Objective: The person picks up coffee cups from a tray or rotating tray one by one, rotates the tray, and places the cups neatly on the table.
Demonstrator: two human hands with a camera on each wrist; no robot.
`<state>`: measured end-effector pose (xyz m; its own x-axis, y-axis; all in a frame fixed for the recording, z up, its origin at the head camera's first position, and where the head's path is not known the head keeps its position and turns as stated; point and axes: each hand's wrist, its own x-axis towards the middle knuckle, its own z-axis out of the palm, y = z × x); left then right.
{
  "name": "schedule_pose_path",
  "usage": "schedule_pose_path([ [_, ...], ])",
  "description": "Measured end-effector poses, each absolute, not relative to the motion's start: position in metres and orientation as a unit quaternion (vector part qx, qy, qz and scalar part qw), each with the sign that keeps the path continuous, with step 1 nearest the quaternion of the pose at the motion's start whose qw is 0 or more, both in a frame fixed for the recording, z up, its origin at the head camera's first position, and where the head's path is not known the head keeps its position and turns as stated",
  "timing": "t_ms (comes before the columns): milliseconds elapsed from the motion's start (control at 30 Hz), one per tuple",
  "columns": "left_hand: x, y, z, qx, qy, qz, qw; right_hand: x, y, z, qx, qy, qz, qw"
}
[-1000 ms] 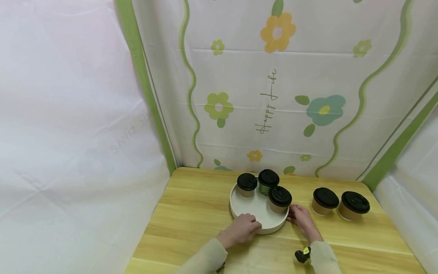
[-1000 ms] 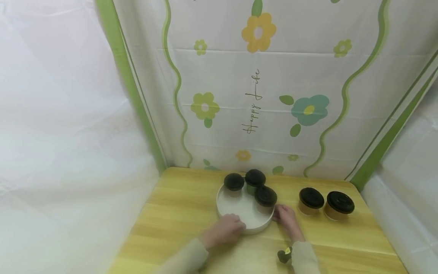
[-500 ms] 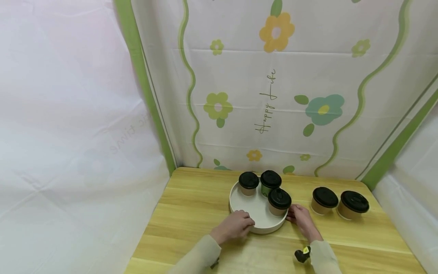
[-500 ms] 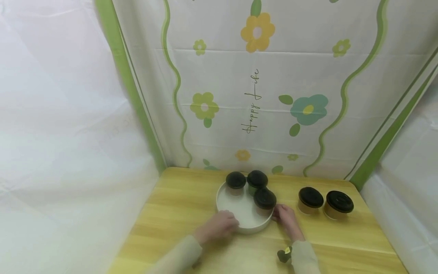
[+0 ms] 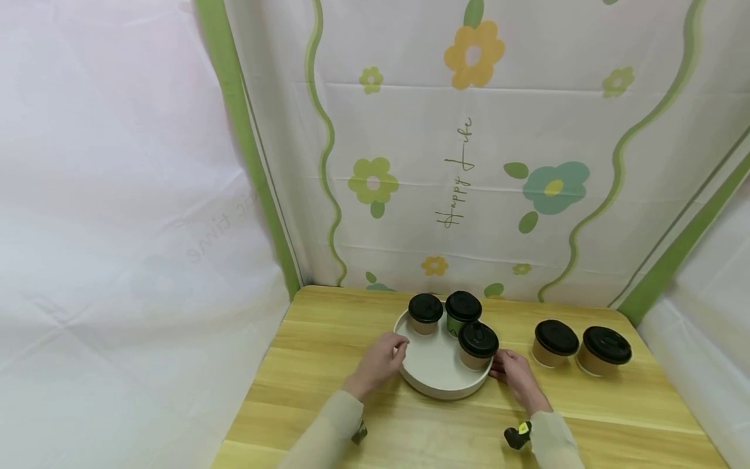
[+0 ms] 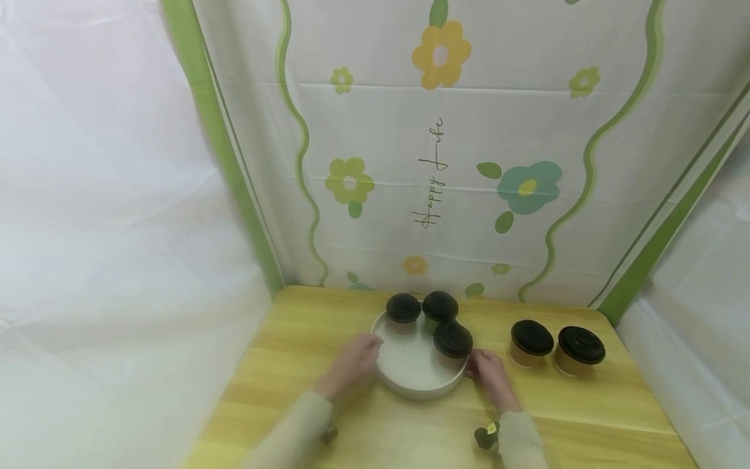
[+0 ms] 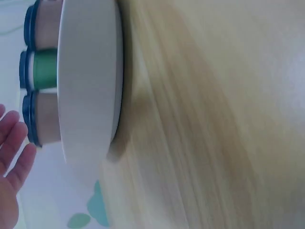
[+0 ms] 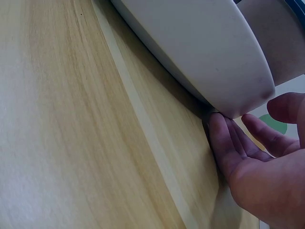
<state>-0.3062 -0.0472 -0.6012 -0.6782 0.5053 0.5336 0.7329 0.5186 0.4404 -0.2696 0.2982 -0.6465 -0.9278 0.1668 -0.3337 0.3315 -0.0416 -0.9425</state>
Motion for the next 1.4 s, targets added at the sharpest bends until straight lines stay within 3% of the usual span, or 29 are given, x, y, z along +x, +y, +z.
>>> schedule_pose_path([
  [600, -0.318, -0.055, -0.600, -0.103, -0.855, -0.508, 0.027, -0.270, 0.301, -0.652, 0.167, 0.684, -0.708, 0.064],
  [1400, -0.324, -0.039, -0.632, 0.044, -0.710, -0.694, -0.107, -0.270, 0.302, -0.653, 0.163, 0.697, -0.696, 0.061],
])
